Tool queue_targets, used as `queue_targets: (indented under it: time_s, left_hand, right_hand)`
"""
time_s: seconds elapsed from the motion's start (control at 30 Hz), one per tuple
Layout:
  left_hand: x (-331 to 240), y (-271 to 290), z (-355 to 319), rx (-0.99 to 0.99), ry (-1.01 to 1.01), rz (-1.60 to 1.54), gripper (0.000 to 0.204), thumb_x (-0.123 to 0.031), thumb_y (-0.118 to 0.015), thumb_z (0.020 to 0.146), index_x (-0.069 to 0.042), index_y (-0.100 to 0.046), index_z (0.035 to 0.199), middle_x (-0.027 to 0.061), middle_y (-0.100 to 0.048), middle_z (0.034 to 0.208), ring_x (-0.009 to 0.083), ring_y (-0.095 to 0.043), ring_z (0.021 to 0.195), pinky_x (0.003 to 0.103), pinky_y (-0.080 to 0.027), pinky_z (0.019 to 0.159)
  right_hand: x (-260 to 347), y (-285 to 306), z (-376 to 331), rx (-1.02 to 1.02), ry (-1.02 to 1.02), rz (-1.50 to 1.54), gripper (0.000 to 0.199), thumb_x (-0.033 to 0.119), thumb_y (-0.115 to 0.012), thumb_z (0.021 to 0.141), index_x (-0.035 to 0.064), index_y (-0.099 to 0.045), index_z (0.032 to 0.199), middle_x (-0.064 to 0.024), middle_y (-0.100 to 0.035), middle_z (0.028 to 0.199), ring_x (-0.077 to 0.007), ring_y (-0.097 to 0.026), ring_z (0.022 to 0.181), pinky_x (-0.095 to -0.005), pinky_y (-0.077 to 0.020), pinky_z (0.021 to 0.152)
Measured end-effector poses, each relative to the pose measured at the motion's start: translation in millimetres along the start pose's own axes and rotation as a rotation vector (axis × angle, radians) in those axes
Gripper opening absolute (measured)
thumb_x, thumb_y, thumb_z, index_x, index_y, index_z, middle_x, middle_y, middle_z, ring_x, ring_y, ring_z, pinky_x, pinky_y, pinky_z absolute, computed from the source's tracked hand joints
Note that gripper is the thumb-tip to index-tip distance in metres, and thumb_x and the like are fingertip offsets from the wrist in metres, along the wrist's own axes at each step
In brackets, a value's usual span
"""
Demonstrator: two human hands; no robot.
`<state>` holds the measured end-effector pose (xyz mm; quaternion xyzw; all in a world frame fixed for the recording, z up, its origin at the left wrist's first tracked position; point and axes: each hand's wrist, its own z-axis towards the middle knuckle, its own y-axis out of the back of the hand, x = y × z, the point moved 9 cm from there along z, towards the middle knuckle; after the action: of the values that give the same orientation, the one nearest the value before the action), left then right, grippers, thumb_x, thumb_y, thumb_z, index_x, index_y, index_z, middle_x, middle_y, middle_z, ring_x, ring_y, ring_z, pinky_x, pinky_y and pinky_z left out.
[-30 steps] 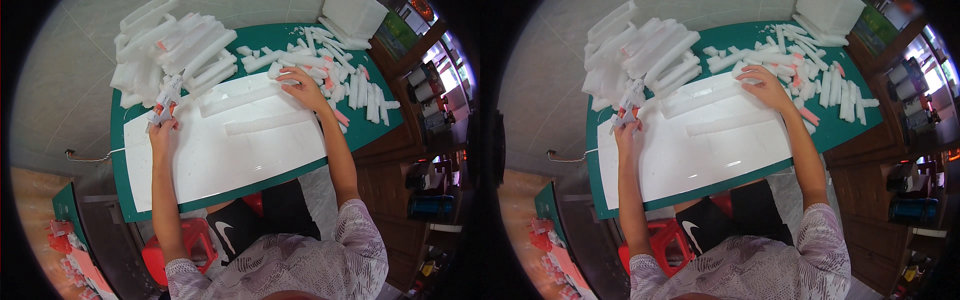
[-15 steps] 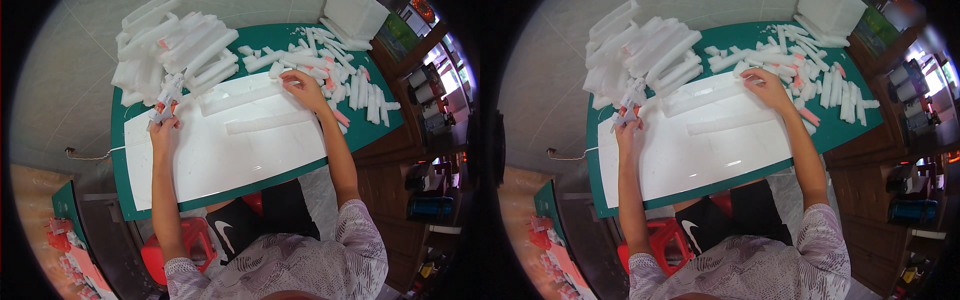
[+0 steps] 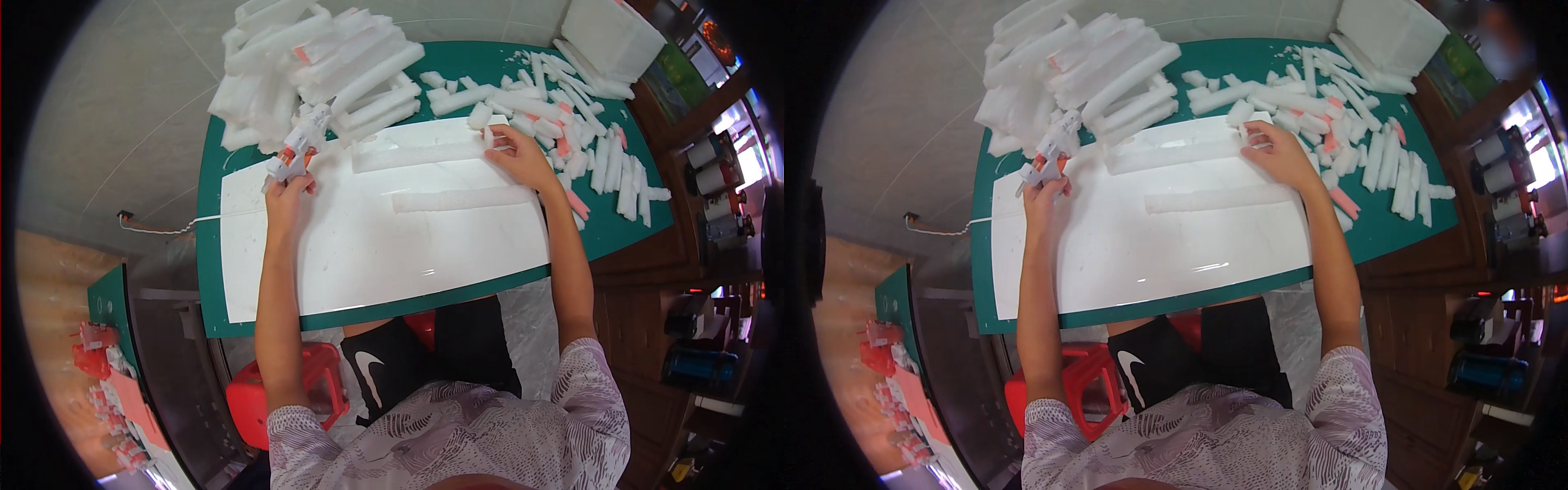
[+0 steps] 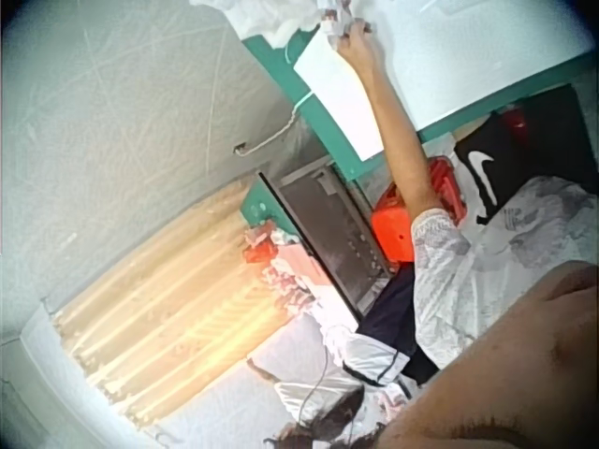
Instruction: Use a hot glue gun to assemble white polyethylene foam strips onto a base sheet.
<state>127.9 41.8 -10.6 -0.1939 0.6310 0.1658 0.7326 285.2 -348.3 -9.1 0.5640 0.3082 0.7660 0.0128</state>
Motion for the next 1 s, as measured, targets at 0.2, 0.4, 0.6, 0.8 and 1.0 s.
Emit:
queue_targets:
  time_s: [0.2,0.4,0.6,0.8,1.0]
  left_hand:
    - [4.3,6.6,3.7,0.025,0.000,0.035,0.050,-0.004,-0.060,0.078,0.004,-0.054,0.127,0.0075,-0.061,0.081,0.0155,-0.058,0.069,0.029,-0.047,0.063]
    - [4.7,4.3,3.1,0.026,-0.032,0.015,0.045,-0.004,-0.059,0.077,0.004,-0.056,0.121,0.0081,-0.060,0.084,0.0162,-0.058,0.069,0.029,-0.046,0.063]
    - [2.7,4.1,3.4,0.084,0.011,-0.060,0.051,-0.001,-0.058,0.071,0.005,-0.054,0.121,0.0114,-0.060,0.089,0.0188,-0.058,0.066,0.032,-0.046,0.058]
    - [-9.2,1.9,4.1,0.129,-0.010,-0.158,0.038,-0.005,-0.060,0.070,0.006,-0.056,0.106,0.0113,-0.059,0.076,0.0195,-0.056,0.058,0.032,-0.044,0.054]
    - [-13.5,-9.7,-2.5,0.208,0.007,-0.144,0.035,-0.005,-0.058,0.069,0.004,-0.056,0.103,0.0112,-0.059,0.075,0.0186,-0.056,0.058,0.031,-0.042,0.051]
  right_hand:
    - [3.9,-7.8,2.3,0.038,-0.002,0.028,0.043,0.008,-0.074,0.079,-0.0028,-0.059,0.119,-0.0087,-0.064,0.105,-0.0149,-0.061,0.095,-0.0269,-0.0507,0.083]
    - [-3.4,-8.0,0.5,0.058,-0.004,0.046,0.043,0.008,-0.075,0.079,0.0001,-0.060,0.118,-0.0085,-0.065,0.102,-0.0157,-0.061,0.096,-0.0273,-0.0504,0.084]
    - [0.4,-10.6,-3.3,0.021,-0.029,0.079,0.042,0.007,-0.074,0.079,0.0004,-0.060,0.118,-0.0090,-0.065,0.103,-0.0154,-0.061,0.096,-0.0258,-0.0508,0.084]
    - [8.8,-10.1,-1.1,0.040,-0.002,0.017,0.040,0.007,-0.074,0.080,-0.0007,-0.060,0.117,-0.0088,-0.064,0.100,-0.0147,-0.061,0.094,-0.0259,-0.0517,0.083]
    - [9.5,-13.2,-1.9,0.054,-0.011,0.080,0.041,0.009,-0.076,0.079,-0.0010,-0.060,0.116,-0.0082,-0.064,0.100,-0.0145,-0.061,0.092,-0.0263,-0.0525,0.081]
